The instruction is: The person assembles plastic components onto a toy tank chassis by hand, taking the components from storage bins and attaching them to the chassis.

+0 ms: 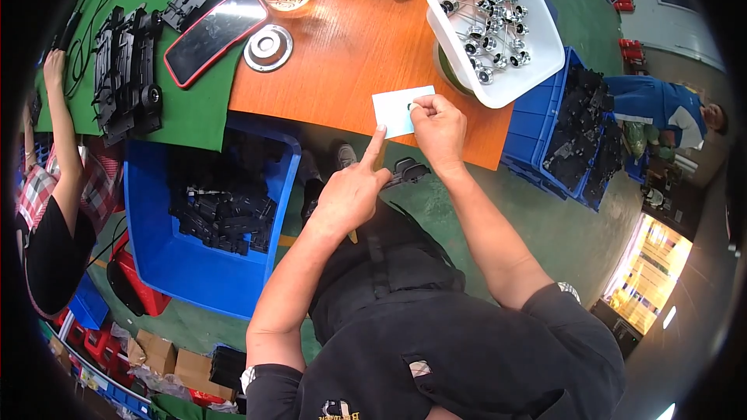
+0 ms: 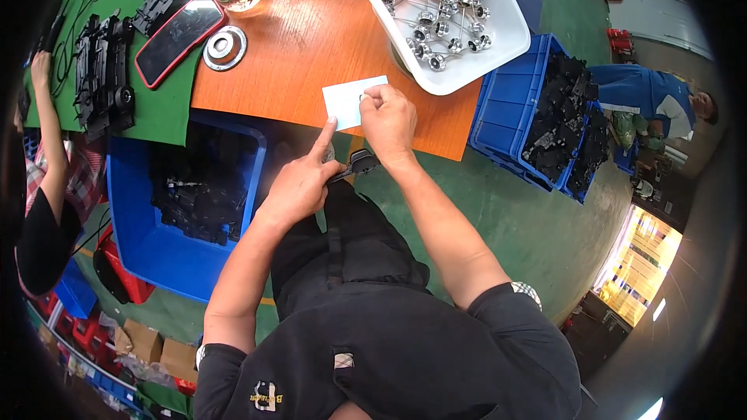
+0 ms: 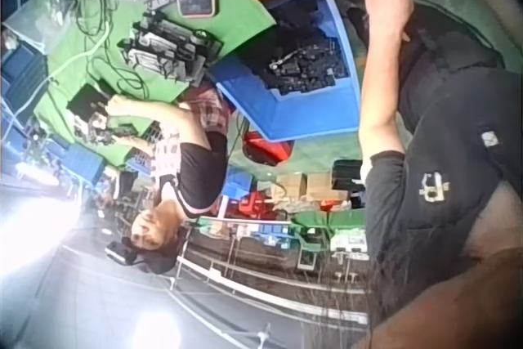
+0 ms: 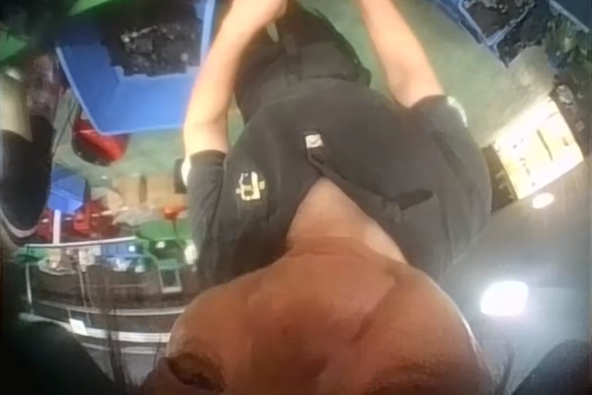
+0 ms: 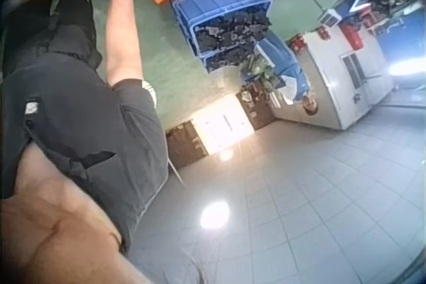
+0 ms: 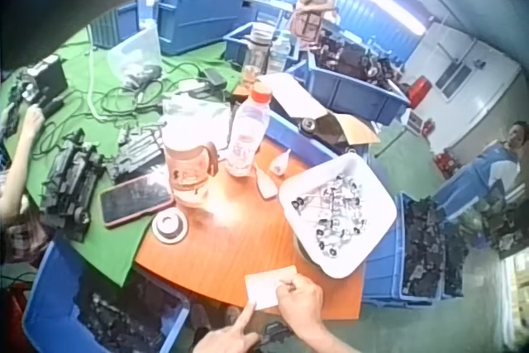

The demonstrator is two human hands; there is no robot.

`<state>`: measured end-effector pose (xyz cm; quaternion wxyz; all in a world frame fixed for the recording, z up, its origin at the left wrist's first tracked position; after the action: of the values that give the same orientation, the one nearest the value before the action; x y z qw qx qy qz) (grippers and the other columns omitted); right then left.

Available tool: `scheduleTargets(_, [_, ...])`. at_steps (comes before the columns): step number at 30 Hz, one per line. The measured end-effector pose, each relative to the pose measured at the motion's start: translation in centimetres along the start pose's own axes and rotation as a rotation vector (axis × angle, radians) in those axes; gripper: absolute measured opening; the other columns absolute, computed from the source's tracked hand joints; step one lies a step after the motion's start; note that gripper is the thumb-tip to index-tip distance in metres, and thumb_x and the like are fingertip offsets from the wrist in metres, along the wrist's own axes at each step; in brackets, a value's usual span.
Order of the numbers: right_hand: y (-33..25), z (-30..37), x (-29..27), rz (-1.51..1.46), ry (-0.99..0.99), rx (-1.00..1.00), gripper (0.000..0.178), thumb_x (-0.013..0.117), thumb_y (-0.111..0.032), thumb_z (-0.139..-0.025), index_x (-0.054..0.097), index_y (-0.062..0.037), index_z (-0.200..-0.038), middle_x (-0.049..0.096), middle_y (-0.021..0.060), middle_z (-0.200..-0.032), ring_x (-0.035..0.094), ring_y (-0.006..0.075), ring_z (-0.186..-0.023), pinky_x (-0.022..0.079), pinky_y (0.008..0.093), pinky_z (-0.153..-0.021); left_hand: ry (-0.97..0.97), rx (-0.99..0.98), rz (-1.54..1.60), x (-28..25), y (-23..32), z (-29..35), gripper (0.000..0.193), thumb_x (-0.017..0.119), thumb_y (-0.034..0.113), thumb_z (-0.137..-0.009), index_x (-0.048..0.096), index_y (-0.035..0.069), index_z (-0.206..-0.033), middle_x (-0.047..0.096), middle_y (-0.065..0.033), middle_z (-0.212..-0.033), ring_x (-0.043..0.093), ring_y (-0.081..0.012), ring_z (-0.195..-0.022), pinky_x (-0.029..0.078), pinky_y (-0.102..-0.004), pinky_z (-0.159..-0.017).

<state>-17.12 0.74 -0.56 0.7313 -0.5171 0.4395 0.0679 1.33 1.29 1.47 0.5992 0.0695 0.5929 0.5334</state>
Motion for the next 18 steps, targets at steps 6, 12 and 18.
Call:
scheduleTargets(6, [-0.4,0.3,-0.9,-0.038,0.044,-0.172,0.010,0.063,-0.008,-0.079,0.066,-0.0010,-0.086,0.064,0.0128,-0.077,0.062,0.0252,-0.066,0.049,0.0356,-0.059,-0.007,-0.023,0.006,0.1,0.0,-0.2,0.037,0.059,-0.007,-0.061,0.067,0.006,-0.095,0.023,-0.0154,-0.151,0.065,-0.0342,-0.086,0.053,-0.0439,-0.071])
scheduleTargets(12, [-2.5,2.9,-4.9,-0.107,0.203,-0.658,0.016,0.069,0.005,-0.076,0.064,-0.0015,-0.089,0.063,0.0113,-0.081,0.062,0.0237,-0.069,0.050,0.0308,-0.060,0.069,0.004,0.081,0.4,0.0,0.2,0.038,0.061,-0.008,-0.060,0.066,0.005,-0.095,0.024,-0.0114,-0.151,0.062,-0.0345,-0.094,0.052,-0.0436,-0.074])
scheduleTargets(18, [-3.2,4.4,-8.1,-0.070,0.218,-0.913,0.027,0.071,0.007,-0.072,0.063,-0.0025,-0.096,0.062,0.0111,-0.085,0.062,0.0249,-0.071,0.051,0.0309,-0.058,0.177,-0.018,0.448,-0.3,0.8,0.9,0.039,0.065,-0.006,-0.067,0.061,0.003,-0.104,0.044,-0.0134,-0.139,0.064,-0.0276,-0.091,0.051,-0.0349,-0.078])
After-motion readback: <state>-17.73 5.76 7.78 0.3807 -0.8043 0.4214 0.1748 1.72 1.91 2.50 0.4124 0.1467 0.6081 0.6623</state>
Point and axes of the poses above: each hand's wrist, its own z-axis away from the middle knuckle, its own x-axis out of the palm, y = z × x, the point moved 1 cm from there along -z, towards the middle knuckle
